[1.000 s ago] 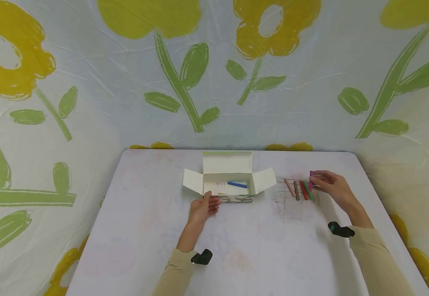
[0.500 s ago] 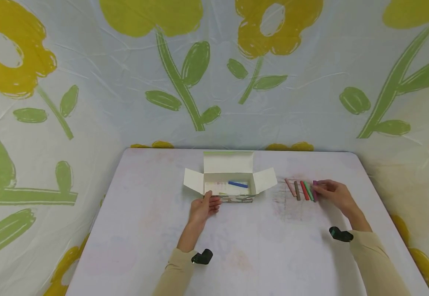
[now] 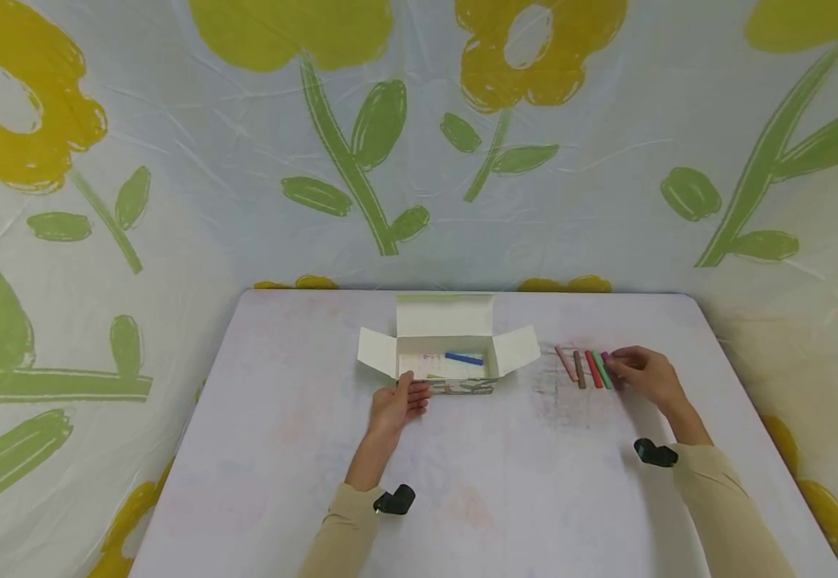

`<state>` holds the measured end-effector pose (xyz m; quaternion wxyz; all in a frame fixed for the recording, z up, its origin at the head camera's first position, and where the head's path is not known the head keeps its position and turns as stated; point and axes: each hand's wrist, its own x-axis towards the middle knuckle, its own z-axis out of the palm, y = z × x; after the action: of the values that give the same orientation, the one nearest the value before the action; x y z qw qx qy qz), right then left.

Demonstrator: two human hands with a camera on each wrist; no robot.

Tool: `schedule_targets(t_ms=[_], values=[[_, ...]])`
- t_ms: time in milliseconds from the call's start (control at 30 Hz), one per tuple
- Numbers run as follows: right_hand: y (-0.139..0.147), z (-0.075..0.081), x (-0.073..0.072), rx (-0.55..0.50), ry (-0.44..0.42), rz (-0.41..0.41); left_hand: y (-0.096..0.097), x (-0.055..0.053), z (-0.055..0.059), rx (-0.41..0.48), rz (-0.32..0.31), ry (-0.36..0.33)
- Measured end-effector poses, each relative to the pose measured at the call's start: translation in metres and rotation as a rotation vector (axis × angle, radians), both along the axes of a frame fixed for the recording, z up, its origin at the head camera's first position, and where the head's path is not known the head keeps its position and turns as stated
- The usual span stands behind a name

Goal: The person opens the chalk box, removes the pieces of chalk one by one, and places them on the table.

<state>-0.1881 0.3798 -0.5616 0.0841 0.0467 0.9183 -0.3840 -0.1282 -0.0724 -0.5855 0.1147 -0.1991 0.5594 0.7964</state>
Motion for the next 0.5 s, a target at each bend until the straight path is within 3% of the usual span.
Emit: schedule_targets(t_ms=[267,500], values=[[-0.011,0.019,-0.003,0.01,0.053,-0.011,0.0,-0.001,-0.001,0.013,0.005,0.003],[-0.027,0.039,-0.008,-0.054,0.102,0.038,0.0,0.0,0.001,0.005,-0.005,0.0]])
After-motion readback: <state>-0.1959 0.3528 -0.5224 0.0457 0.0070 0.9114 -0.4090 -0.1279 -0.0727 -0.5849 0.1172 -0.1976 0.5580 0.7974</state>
